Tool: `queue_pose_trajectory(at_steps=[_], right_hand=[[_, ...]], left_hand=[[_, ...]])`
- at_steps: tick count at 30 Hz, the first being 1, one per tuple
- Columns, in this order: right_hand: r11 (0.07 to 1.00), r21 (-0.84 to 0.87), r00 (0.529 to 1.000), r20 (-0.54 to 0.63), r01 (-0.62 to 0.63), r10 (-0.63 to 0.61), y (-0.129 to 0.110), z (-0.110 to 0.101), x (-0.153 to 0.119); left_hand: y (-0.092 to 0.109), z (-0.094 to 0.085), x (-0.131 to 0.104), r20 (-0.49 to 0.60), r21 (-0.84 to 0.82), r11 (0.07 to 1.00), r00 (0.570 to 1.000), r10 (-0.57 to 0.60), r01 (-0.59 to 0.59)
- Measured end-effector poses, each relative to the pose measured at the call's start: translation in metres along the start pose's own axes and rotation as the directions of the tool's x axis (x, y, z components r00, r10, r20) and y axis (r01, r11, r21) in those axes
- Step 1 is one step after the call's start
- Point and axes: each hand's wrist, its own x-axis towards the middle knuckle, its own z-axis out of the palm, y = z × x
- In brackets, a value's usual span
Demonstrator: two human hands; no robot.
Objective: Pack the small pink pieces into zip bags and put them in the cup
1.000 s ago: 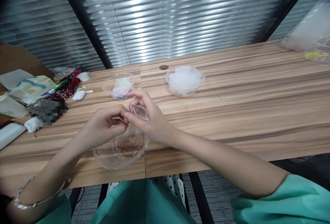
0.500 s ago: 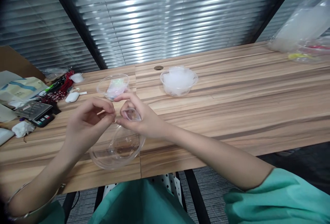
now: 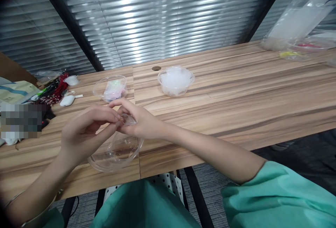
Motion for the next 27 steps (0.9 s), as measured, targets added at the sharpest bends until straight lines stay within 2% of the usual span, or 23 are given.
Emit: queue_pose_trajectory(at_steps=[4,10,15,19,21,23,25,27], right_hand=[[1.000,-0.006,1.000,0.008,0.025,-0.025,0.000,0.000,0.000],[1.000,-0.005,1.000,0.006,0.020,-0.020,0.002,-0.001,0.000],[1.000,-0.002,1.000,-0.007,0.029,-0.029,0.001,-0.001,0.000],[1.000,0.000,0.996,-0.089,0.005,-0.005,0.002,0.002,-0.001],[0.999,0.042,0.989,-0.148,0.004,0.002,0.004,0.004,-0.003],[0.997,0.069,0.982,-0.190,0.023,-0.010,0.006,0.005,-0.004],[0.998,0.051,0.978,-0.209,0.026,-0.015,0.008,0.006,-0.004],[1.000,0.017,0.978,-0.209,0.003,0.001,0.008,0.006,-0.005]], left_hand=[[0.000,0.001,-0.001,0.009,0.006,1.000,1.000,0.017,-0.017],[0.005,0.000,-0.005,0.026,0.096,0.988,0.992,-0.123,0.120],[0.009,0.001,-0.005,-0.014,0.048,0.992,0.993,-0.120,0.120],[0.013,-0.001,0.000,-0.092,-0.037,0.999,0.995,-0.033,0.029],[0.014,-0.001,0.001,-0.016,-0.043,0.998,0.999,-0.051,0.050],[0.014,0.000,0.002,0.174,0.031,0.994,0.979,-0.109,0.105],[0.013,0.003,0.003,0.378,0.147,0.980,0.909,-0.178,0.131],[0.012,0.005,0.003,0.519,0.222,0.966,0.823,-0.232,0.132]])
